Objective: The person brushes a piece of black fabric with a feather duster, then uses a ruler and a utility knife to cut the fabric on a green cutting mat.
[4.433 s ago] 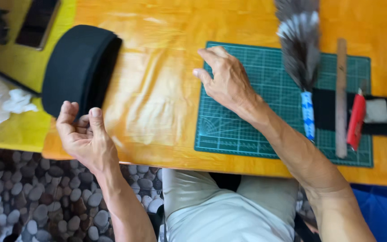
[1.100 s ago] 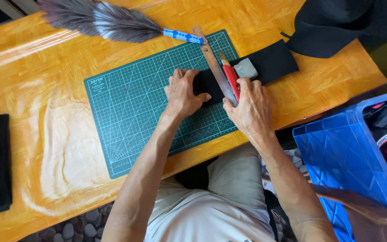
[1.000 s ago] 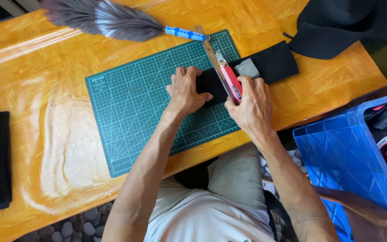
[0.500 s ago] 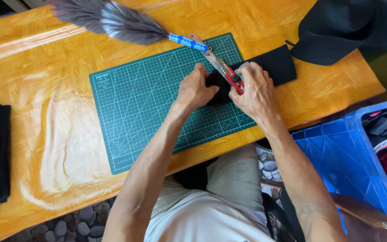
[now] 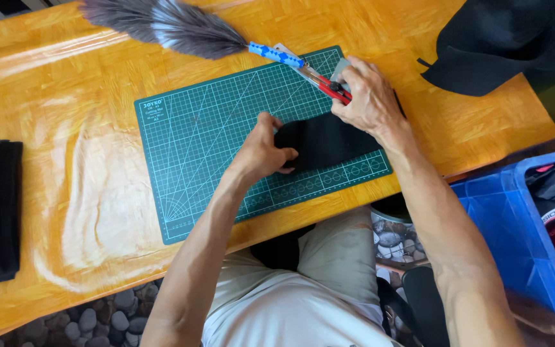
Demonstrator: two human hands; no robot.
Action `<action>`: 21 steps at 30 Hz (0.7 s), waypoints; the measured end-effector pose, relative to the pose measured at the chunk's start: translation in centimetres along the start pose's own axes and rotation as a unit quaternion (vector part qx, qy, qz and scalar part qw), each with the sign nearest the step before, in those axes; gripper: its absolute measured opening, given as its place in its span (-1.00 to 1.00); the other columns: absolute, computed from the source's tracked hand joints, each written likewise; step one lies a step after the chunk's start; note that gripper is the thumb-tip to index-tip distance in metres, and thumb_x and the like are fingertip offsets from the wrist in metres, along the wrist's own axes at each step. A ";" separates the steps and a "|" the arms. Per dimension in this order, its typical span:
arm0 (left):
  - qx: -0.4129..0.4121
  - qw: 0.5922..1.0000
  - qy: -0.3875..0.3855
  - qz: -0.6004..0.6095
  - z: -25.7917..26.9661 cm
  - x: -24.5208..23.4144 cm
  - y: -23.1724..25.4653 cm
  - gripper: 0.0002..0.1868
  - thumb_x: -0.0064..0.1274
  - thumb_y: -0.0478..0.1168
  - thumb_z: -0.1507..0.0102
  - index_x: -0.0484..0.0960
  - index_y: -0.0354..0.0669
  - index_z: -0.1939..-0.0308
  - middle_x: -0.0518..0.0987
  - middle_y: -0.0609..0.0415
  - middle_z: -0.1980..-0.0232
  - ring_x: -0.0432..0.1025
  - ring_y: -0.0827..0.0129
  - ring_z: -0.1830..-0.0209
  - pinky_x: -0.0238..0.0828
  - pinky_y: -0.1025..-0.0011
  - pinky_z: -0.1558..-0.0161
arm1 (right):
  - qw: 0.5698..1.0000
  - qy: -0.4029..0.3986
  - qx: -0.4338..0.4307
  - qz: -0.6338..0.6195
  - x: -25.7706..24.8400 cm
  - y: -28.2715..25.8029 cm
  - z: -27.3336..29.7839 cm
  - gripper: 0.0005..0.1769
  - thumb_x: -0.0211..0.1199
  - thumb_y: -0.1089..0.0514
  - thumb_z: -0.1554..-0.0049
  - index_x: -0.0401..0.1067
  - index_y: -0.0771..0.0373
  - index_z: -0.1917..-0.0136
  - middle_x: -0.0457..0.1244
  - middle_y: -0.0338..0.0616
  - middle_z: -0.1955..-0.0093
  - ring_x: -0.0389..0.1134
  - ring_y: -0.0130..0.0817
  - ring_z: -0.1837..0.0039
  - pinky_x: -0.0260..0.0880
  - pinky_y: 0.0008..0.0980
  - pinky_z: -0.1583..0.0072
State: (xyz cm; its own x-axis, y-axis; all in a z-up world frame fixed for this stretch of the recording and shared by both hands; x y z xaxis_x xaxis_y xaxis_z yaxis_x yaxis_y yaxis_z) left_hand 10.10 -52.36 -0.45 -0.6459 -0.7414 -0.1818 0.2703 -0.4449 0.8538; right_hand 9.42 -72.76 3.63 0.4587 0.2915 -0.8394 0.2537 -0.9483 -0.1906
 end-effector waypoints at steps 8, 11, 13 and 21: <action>-0.011 0.995 0.095 0.007 6.2 -7.2 -5.2 -0.41 0.17 -0.36 -0.21 0.16 -0.02 -0.19 0.34 -0.05 0.21 0.45 0.27 0.38 0.73 0.24 0.42 | 1.000 -0.025 -0.008 -0.006 1.6 0.1 -0.9 -0.63 0.42 0.18 -0.06 0.43 0.38 -0.07 0.19 0.46 -0.41 0.24 0.32 -0.41 0.32 0.12 -0.31; -0.018 0.992 0.125 0.023 8.3 -9.2 -6.7 -0.38 0.19 -0.33 -0.21 0.16 0.00 -0.22 0.35 -0.03 0.34 0.43 0.30 0.42 0.70 0.24 0.41 | 0.999 -0.021 0.013 0.020 -0.4 -3.0 -0.3 -0.57 0.46 0.08 -0.19 0.46 0.38 -0.20 0.09 0.49 -0.51 0.11 0.36 -0.50 0.17 0.16 -0.45; -0.025 0.989 0.145 0.026 9.5 -10.5 -7.7 -0.37 0.20 -0.32 -0.22 0.15 0.00 -0.23 0.39 -0.06 0.36 0.44 0.29 0.43 0.69 0.27 0.39 | 0.999 0.000 0.025 0.026 -2.3 -7.5 0.6 -0.53 0.48 0.04 -0.24 0.48 0.39 -0.27 0.05 0.45 -0.55 0.05 0.37 -0.53 0.10 0.18 -0.49; 0.004 0.985 0.169 0.019 10.2 -13.3 -9.8 -0.28 0.27 -0.26 -0.18 0.14 -0.02 -0.28 0.44 0.06 0.49 0.23 0.43 0.60 0.16 0.42 0.58 | 0.989 -0.140 0.021 0.042 4.4 -20.9 6.7 -0.25 0.13 -0.43 -0.20 0.21 -0.18 -0.57 -0.05 0.09 -0.65 -0.03 0.31 -0.59 -0.07 0.68 -0.35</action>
State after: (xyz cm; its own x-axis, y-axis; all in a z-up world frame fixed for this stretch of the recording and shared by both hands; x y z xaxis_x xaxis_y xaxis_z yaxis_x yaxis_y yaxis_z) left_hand 8.70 -33.02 -1.46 -0.3601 -0.8833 -0.3000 0.2840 -0.4101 0.8667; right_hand 0.42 -52.48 0.46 0.2222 0.1703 -0.9600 0.1868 -0.9738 -0.1295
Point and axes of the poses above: each hand's wrist, its own z-axis away from the middle knuckle, its own x-axis out of the palm, y = z × x, the point moved 9 cm from there along -z, towards the middle knuckle
